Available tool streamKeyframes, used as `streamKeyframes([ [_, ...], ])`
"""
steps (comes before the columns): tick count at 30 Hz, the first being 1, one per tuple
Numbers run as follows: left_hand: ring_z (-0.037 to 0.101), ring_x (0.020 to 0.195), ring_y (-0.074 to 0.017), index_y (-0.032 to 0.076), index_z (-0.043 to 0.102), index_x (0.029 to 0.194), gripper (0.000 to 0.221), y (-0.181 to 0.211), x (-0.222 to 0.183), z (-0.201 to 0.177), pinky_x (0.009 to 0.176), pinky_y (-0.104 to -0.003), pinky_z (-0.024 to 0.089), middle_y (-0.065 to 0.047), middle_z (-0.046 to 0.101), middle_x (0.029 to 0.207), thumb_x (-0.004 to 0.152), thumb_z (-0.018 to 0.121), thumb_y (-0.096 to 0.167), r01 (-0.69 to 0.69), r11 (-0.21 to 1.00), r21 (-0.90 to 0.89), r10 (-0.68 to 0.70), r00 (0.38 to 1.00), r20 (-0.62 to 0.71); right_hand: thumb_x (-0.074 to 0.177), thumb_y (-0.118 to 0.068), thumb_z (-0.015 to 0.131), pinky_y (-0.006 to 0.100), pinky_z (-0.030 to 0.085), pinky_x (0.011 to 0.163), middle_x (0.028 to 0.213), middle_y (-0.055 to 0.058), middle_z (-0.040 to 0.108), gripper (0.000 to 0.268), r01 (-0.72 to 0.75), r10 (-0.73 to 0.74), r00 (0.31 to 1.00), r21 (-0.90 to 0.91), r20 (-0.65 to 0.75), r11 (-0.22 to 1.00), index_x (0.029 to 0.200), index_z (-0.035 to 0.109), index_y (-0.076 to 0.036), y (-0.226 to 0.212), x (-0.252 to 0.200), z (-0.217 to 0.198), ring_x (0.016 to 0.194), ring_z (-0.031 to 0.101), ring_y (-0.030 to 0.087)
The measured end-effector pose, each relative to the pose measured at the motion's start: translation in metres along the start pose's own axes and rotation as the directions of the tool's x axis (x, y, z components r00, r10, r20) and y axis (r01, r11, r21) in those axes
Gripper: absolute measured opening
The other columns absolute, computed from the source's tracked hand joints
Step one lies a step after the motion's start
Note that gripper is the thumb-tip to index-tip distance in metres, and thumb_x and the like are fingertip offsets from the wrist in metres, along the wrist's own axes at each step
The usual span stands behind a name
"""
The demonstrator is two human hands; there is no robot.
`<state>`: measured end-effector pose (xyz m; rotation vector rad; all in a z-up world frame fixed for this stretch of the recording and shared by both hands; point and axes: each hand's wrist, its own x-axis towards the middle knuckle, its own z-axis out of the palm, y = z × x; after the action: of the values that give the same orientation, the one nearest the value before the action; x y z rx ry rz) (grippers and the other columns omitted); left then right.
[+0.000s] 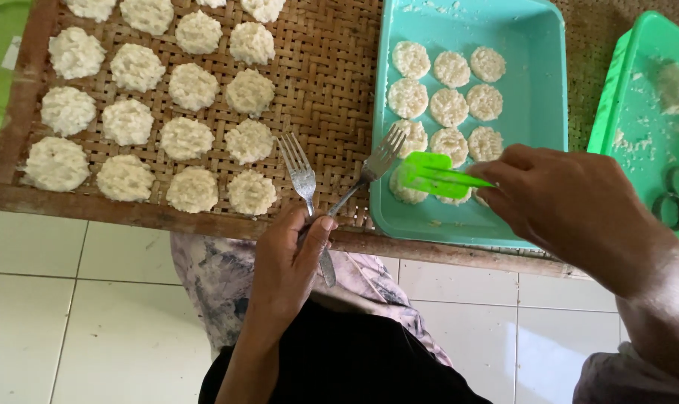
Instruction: Arrange small food patties onto a woven drying rack using forks and a spatula.
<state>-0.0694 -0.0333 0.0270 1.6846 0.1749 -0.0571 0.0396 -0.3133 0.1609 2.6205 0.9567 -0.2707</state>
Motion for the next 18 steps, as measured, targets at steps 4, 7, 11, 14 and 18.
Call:
streamKeyframes([
  [4,0.043,0.065,-0.0141,0.008,0.054,0.079,0.039,0.0,0.001,0.001,0.058,-0.032,0.038,-0.003,0.046,0.075,0.1,0.053,0.041,0.017,0.999,0.052,-0.018,1.0,0.019,0.1,-0.041,0.054,0.027,0.049,0.033,0.094,-0.004,0.071,0.033,-0.005,0.007,1.0,-0.081,0.024,0.997,0.128,0.066,-0.026,-0.003,0.003,-0.003,0.045,0.067,0.014],
  [7,0.043,0.064,-0.0137,0.008,0.055,0.079,0.04,0.0,0.001,0.001,0.058,-0.032,0.037,-0.002,0.046,0.074,0.099,0.054,0.043,0.025,0.998,0.054,-0.026,0.999,0.022,0.099,-0.036,0.056,0.027,0.05,0.032,0.093,-0.002,0.071,0.032,0.047,-0.047,0.999,-0.057,0.015,0.997,0.127,0.066,-0.025,-0.007,0.009,0.003,0.045,0.065,0.014],
  [11,0.039,0.058,-0.0127,0.013,0.048,0.075,0.04,-0.011,0.001,0.001,0.05,-0.031,0.035,0.001,0.041,0.067,0.1,0.052,0.044,0.063,0.996,0.062,-0.064,0.998,0.007,0.098,-0.043,0.052,0.026,0.062,0.042,0.104,-0.006,0.074,0.036,-0.007,0.012,0.996,-0.063,0.084,0.998,0.131,0.063,-0.032,0.007,-0.002,-0.006,0.053,0.072,0.013],
  [14,0.041,0.067,-0.0142,0.011,0.051,0.077,0.041,-0.004,0.003,0.002,0.059,-0.032,0.037,-0.001,0.042,0.076,0.101,0.05,0.045,0.022,0.998,0.066,-0.024,0.999,0.025,0.091,-0.036,0.068,0.032,0.054,0.05,0.095,-0.008,0.074,0.031,-0.187,0.188,0.982,-0.035,0.018,0.982,0.122,0.071,-0.039,0.031,-0.025,-0.006,0.048,0.066,0.015],
  [18,0.042,0.069,-0.0154,0.011,0.05,0.076,0.046,-0.007,0.007,0.007,0.06,-0.034,0.038,-0.002,0.043,0.077,0.098,0.048,0.051,0.035,0.997,0.063,-0.038,0.998,0.048,0.091,-0.042,0.063,0.03,0.063,0.056,0.105,-0.009,0.076,0.035,-0.232,0.24,0.952,-0.061,0.188,0.971,0.126,0.067,-0.041,0.048,-0.031,0.006,0.053,0.075,0.013],
])
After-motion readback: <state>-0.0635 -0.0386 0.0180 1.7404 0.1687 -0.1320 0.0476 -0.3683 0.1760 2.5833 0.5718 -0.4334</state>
